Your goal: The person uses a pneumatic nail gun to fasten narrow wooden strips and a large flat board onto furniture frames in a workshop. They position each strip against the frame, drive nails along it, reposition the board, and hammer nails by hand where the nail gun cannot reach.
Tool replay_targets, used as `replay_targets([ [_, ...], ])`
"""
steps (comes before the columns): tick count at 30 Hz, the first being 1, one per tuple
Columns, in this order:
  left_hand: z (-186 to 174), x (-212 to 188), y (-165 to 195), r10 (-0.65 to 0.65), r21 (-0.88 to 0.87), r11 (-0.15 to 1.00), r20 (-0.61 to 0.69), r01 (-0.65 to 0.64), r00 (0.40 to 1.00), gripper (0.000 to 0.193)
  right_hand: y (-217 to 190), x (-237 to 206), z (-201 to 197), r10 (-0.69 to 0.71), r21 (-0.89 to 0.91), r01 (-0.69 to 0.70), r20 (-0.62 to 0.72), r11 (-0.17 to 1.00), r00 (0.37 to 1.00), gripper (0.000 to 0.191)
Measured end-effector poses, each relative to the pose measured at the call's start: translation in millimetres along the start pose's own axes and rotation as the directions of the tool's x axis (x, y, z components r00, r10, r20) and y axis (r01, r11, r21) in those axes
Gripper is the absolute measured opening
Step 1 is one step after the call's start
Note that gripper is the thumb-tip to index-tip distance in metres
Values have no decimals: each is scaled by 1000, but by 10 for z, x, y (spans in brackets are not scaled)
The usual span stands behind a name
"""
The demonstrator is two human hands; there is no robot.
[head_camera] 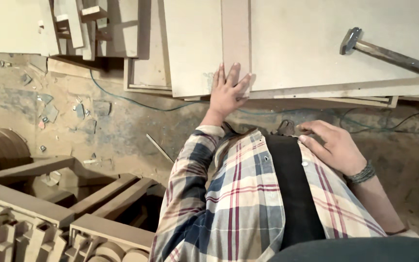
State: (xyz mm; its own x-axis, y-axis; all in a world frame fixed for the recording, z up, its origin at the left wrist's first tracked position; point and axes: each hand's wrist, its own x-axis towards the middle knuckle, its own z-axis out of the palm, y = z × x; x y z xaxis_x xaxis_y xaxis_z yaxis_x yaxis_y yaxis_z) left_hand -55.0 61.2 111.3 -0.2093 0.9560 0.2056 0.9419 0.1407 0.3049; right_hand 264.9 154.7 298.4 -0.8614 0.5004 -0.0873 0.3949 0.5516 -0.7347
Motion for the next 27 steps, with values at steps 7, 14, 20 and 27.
replay_targets([
  [7, -47, 43, -1, -50, -20, 999, 28, 51, 998, 84, -110, 124, 227, 100, 37, -100, 10, 994, 995, 34],
  [14, -22, 54, -9, -54, -11, 998, 7, 54, 999, 81, -150, 172, 378, 87, 96, -85, -17, 992, 996, 33],
  [20, -112, 162, -123, -163, -128, 975, 142, 181, 976, 126, 23, 114, 286, 126, 35, -124, -62, 992, 990, 34],
  [27, -284, 353, -301, -106, -122, 985, 151, 125, 983, 139, 955, -43, -388, 281, 80, -273, -124, 959, 952, 34],
])
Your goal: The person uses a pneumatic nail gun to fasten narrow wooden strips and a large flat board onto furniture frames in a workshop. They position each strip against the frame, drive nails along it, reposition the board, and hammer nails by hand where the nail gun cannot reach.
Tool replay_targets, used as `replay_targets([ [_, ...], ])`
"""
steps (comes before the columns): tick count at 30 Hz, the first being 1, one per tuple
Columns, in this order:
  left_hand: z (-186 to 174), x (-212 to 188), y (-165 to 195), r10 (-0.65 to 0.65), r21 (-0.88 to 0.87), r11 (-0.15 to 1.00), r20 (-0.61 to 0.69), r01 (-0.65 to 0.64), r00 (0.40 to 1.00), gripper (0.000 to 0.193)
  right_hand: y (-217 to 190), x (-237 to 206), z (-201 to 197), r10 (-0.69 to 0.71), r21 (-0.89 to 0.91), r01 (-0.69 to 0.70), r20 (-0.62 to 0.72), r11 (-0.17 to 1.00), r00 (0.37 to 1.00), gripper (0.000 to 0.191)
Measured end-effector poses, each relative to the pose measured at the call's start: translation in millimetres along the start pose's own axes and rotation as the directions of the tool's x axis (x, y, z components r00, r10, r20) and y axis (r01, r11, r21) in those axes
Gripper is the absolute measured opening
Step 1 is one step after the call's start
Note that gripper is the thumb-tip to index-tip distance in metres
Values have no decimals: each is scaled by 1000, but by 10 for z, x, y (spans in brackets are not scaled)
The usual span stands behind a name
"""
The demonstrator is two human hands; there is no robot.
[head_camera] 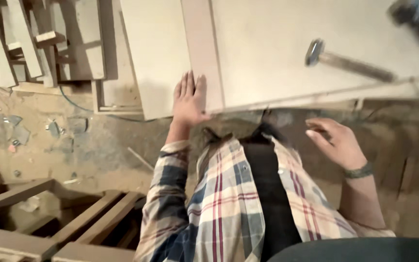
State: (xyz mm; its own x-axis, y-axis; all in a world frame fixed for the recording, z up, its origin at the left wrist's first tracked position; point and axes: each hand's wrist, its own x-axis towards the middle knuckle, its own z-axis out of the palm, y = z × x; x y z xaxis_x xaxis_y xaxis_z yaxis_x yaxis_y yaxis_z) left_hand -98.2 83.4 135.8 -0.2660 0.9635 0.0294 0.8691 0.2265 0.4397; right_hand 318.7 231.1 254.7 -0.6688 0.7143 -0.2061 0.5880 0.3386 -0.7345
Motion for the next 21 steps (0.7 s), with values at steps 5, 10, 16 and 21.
replay_targets([
  [5, -69, 50, 143, -49, 55, 997, -19, 50, 999, 131, 1251, 410, -836, 11, -16, -16, -276, 1000, 961, 19],
  [10, -141, 43, 261, -123, 46, 991, 4, 123, 992, 131, 2418, 1109, -1613, -292, -629, -88, -475, 772, 831, 53],
  [16, -58, -64, 257, -149, 46, 987, -85, 153, 985, 120, 2650, 1831, -1866, -310, -653, -30, -399, 756, 863, 56],
  [21, -174, -136, 294, -209, -1, 978, -60, 210, 976, 121, 2279, 2093, -1849, 175, -633, -333, -300, 699, 938, 31],
])
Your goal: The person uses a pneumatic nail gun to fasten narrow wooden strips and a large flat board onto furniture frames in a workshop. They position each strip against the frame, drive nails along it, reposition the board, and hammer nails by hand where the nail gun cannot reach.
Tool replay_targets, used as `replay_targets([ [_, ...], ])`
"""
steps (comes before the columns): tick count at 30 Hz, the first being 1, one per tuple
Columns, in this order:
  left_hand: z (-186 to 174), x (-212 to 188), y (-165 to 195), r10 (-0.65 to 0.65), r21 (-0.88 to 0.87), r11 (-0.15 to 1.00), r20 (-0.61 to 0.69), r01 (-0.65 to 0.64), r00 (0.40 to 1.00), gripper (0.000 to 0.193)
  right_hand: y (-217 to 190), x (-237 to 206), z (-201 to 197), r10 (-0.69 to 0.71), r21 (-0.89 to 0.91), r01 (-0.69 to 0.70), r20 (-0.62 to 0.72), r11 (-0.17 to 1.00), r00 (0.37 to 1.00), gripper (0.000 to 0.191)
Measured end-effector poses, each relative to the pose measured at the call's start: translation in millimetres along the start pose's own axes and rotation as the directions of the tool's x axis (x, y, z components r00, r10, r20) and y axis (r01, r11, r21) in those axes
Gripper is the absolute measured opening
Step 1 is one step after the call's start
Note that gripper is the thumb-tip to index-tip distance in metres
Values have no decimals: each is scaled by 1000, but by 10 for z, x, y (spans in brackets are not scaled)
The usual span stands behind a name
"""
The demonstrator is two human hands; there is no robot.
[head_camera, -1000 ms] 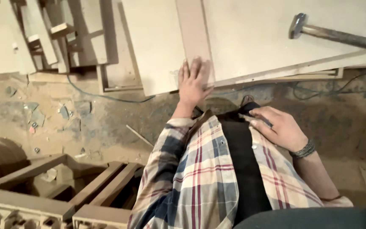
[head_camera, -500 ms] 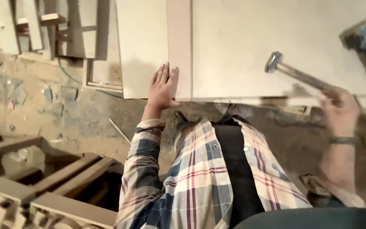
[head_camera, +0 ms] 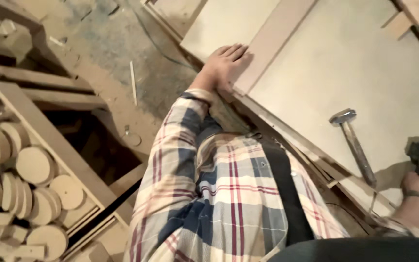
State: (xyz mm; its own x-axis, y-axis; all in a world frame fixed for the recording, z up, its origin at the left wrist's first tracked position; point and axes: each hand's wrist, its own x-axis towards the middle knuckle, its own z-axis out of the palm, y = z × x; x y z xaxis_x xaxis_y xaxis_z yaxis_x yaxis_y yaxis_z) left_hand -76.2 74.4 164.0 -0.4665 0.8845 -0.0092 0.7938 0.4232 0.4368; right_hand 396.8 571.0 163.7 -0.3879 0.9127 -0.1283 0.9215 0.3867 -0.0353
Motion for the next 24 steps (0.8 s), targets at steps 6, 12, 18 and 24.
replay_targets([
  [6, -289, 6, 188, -78, 178, 983, 179, 45, 981, 125, -84, -98, -418, 212, 434, -417, 445, 798, 870, 45],
  [12, -413, 28, 70, 11, 154, 987, 268, -55, 963, 120, -440, -573, -667, -229, 668, -233, 528, 707, 817, 37],
  [18, -364, 33, -93, 87, 40, 994, 237, -99, 968, 122, -1869, -1157, -468, -389, 620, -48, 548, 783, 741, 23],
  [24, -256, 76, -207, 95, 87, 989, 232, -118, 968, 124, -3098, -1386, -453, -639, 592, 310, 493, 744, 591, 29],
])
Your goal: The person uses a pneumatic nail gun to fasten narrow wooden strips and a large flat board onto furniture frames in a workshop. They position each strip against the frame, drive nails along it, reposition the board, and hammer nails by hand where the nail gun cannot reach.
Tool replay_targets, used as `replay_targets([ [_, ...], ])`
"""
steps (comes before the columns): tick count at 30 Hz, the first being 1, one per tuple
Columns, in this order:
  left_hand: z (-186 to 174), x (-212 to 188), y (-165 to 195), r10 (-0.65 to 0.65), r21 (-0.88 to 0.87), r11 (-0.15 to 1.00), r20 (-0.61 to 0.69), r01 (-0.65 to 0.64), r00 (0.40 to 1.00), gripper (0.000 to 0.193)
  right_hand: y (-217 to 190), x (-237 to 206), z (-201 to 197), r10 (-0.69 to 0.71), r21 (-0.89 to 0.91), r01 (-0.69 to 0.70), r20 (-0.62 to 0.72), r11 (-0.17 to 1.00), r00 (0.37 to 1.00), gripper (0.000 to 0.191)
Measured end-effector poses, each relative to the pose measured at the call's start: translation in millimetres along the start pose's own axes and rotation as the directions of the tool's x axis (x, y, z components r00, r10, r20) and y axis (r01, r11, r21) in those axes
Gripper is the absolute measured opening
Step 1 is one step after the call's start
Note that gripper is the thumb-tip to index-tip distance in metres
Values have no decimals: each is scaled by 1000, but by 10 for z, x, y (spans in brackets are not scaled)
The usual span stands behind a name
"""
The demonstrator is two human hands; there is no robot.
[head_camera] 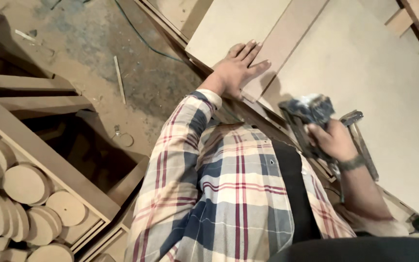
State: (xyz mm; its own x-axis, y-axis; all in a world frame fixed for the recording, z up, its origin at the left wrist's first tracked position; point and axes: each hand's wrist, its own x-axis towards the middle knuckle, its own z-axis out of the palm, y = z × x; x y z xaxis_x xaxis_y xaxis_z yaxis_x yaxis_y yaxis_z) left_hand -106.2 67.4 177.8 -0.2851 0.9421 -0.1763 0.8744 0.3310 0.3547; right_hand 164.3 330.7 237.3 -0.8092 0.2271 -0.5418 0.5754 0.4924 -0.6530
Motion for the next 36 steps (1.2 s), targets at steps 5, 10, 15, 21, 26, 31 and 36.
replay_targets([
  [5, 95, 25, -55, -12, -3, 1000, -5, 12, 1000, 126, -297, 347, 179, 41, -25, -40, 43, 999, 998, 33],
  [10, 203, 25, -135, -10, 1, 1000, -64, 10, 998, 127, -434, 484, 277, -39, -146, 49, 71, 988, 997, 36],
  [15, 265, 47, -201, 8, -75, 997, -77, -14, 997, 132, -509, 547, 274, -4, -253, 22, 71, 967, 997, 39],
  [21, 272, 96, -192, -2, -43, 999, -50, 0, 999, 136, -473, 585, 292, -40, -262, 61, 86, 963, 995, 45],
  [26, 285, 106, -204, -2, -19, 1000, -31, 2, 1000, 135, -499, 592, 278, -108, -388, 134, 87, 912, 990, 51],
  [31, 307, 119, -194, -7, 38, 999, -30, 8, 1000, 135, -556, 599, 249, -224, -416, 244, 98, 876, 970, 50],
  [36, 310, 109, -185, 4, 12, 1000, -41, -3, 999, 132, -519, 650, 191, -160, -451, 176, 75, 875, 984, 55],
])
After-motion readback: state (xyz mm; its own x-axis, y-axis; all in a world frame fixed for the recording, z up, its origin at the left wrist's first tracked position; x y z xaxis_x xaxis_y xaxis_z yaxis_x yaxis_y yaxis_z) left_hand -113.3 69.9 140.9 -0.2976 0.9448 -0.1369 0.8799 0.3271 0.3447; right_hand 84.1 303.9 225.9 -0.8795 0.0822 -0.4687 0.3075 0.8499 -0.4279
